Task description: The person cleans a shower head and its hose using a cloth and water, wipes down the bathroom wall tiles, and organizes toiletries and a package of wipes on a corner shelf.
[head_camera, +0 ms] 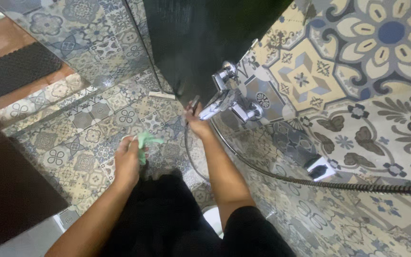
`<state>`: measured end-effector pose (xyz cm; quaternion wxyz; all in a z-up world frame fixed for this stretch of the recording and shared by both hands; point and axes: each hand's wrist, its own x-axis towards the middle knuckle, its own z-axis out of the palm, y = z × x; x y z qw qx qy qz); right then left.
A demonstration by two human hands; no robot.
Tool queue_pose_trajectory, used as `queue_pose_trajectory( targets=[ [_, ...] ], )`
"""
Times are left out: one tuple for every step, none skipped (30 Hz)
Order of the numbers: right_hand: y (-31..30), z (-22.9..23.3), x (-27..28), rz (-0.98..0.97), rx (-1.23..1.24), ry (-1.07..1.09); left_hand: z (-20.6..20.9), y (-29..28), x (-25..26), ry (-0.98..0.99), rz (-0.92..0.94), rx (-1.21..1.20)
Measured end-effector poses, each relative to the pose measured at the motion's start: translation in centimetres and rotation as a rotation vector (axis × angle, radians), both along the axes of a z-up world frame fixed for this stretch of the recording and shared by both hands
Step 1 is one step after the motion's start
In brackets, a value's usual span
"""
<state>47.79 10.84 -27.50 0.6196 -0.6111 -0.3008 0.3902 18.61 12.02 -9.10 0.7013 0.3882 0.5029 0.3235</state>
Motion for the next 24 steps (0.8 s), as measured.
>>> queue_pose_trajectory(
  targets=[
    [-0.1,1.1,-0.1,-0.001,0.014,0.057,0.2,0.2,-0.2,0.014,-0.038,0.002],
    [-0.1,2.4,-0.3,-0.002,0.028,0.113,0.5,0.3,-0.4,-0.007,-0.04,0.007],
    [-0.4,3.7,-0.5,0.033,-0.002,0.072,0.9,0.7,-0.3,-0.034,-0.05,0.014],
    [-0.8,4.9,-0.8,0.068,-0.032,0.032,1.2,1.1,-0.1,-0.06,-0.059,0.021],
    [-1.2,5.7,-0.9,0.101,-0.064,-0.011,1.6,1.6,0.0,-0.053,-0.054,0.024],
    [-1.1,6.3,-1.2,0.066,-0.039,-0.003,1.9,2.1,0.2,-0.047,-0.049,0.026],
    [-1.0,6.4,-1.6,0.032,-0.017,0.005,2.3,2.4,0.3,-0.04,-0.044,0.027],
    [-1.0,6.6,-1.7,-0.003,0.006,0.013,2.6,2.8,0.4,-0.008,-0.074,0.051],
    [-1.1,6.6,-1.6,-0.022,-0.001,0.001,2.8,3.0,0.2,0.027,-0.104,0.075],
    [-1.1,6.7,-1.6,-0.041,-0.009,-0.012,3.0,3.2,0.2,0.061,-0.133,0.098],
    [-1.2,6.7,-1.5,-0.061,-0.016,-0.024,3.1,3.3,0.2,0.054,-0.155,0.124],
    [-1.5,6.7,-1.6,-0.077,-0.001,-0.041,3.1,3.5,0.2,0.047,-0.177,0.149],
    [-1.8,6.6,-1.7,-0.095,0.017,-0.06,3.1,3.8,0.2,0.039,-0.201,0.177],
    [-2.1,6.5,-1.8,-0.114,0.035,-0.079,3.0,4.1,0.4,0.023,-0.205,0.167],
    [-3.1,6.4,-2.0,-0.076,0.006,-0.194,2.9,4.4,0.5,0.011,-0.213,0.158],
    [-4.6,6.6,-2.0,-0.037,-0.025,-0.309,2.7,4.6,0.6,-0.002,-0.221,0.149],
    [-6.2,6.9,-2.1,-0.01,-0.058,-0.423,2.6,4.7,0.7,0.043,-0.241,0.177],
    [-8.0,7.5,-2.4,-0.043,-0.072,-0.482,2.4,4.6,0.9,0.087,-0.26,0.206],
    [-9.9,8.2,-3.1,-0.089,-0.091,-0.535,2.4,4.6,1.2,0.134,-0.293,0.239],
    [-11.3,9.2,-3.5,-0.135,-0.112,-0.588,2.4,4.4,2.0,0.139,-0.355,0.245],
    [-12.6,10.4,-4.0,-0.194,-0.241,-0.647,2.3,3.7,2.9,0.145,-0.428,0.248],
    [-13.9,11.9,-4.3,-0.25,-0.374,-0.699,2.2,2.9,3.8,0.151,-0.502,0.25],
    [-15.6,13.7,-5.0,-0.303,-0.518,-0.741,2.2,1.8,5.0,0.092,-0.551,0.192],
    [-17.5,15.7,-5.7,-0.363,-0.464,-0.753,2.2,0.7,6.7,0.037,-0.599,0.13]
  ],
)
